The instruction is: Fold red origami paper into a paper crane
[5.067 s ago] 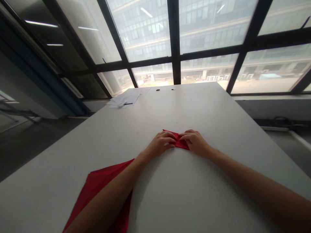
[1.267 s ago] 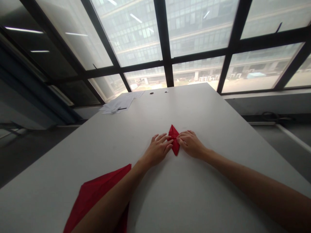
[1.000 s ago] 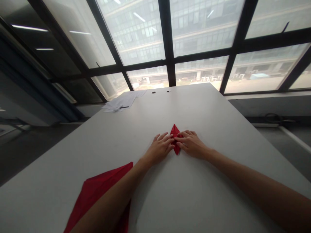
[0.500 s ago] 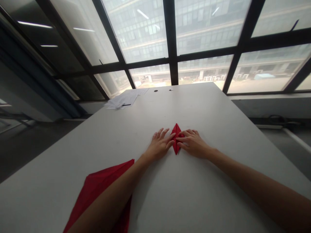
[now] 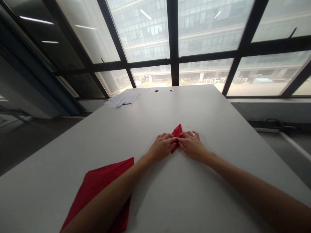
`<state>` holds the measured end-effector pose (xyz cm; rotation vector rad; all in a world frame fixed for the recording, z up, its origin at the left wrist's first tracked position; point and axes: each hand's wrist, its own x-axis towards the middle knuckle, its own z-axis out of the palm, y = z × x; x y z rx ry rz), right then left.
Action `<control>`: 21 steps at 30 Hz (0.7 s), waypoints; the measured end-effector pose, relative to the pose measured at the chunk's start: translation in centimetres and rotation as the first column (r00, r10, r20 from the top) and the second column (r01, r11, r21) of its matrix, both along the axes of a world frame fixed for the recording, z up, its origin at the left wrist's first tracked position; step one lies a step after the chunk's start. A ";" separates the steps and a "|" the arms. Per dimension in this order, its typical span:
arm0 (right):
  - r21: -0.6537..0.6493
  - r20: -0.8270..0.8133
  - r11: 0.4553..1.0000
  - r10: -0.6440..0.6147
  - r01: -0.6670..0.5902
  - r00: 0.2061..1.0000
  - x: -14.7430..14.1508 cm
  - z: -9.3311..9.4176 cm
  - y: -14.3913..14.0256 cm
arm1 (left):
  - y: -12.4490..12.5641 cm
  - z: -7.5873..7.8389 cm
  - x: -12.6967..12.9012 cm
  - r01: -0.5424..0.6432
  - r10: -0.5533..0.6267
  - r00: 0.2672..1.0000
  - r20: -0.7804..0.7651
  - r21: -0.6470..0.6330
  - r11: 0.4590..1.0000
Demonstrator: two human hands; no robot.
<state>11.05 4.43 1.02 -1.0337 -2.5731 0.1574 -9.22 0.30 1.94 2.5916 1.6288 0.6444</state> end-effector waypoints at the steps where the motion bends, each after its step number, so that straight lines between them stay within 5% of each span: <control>1: -0.007 0.014 1.000 -0.027 0.027 1.000 0.0 0.2 -0.1 | -0.1 0.0 0.2 0.024 -0.024 1.000 0.008 -0.011 1.000; 6: -0.064 0.030 0.990 -0.128 0.129 0.991 1.1 2.3 1.4 | 0.4 -0.6 0.0 0.111 -0.108 0.992 0.068 -0.044 0.993; 10: -0.067 -0.040 0.990 0.123 -0.125 0.992 2.9 3.2 3.5 | 1.0 -1.0 -0.4 0.147 -0.136 0.980 0.147 -0.066 0.987; 14: -0.096 -0.073 0.944 0.309 -0.315 0.948 3.7 2.4 4.5 | 0.9 -1.0 -0.3 0.165 -0.150 0.971 0.184 -0.071 0.984; 21: -0.070 -0.219 0.972 0.202 -0.222 0.955 2.5 -0.1 5.3 | 0.4 -0.5 -0.1 0.131 -0.116 0.978 0.172 -0.077 0.988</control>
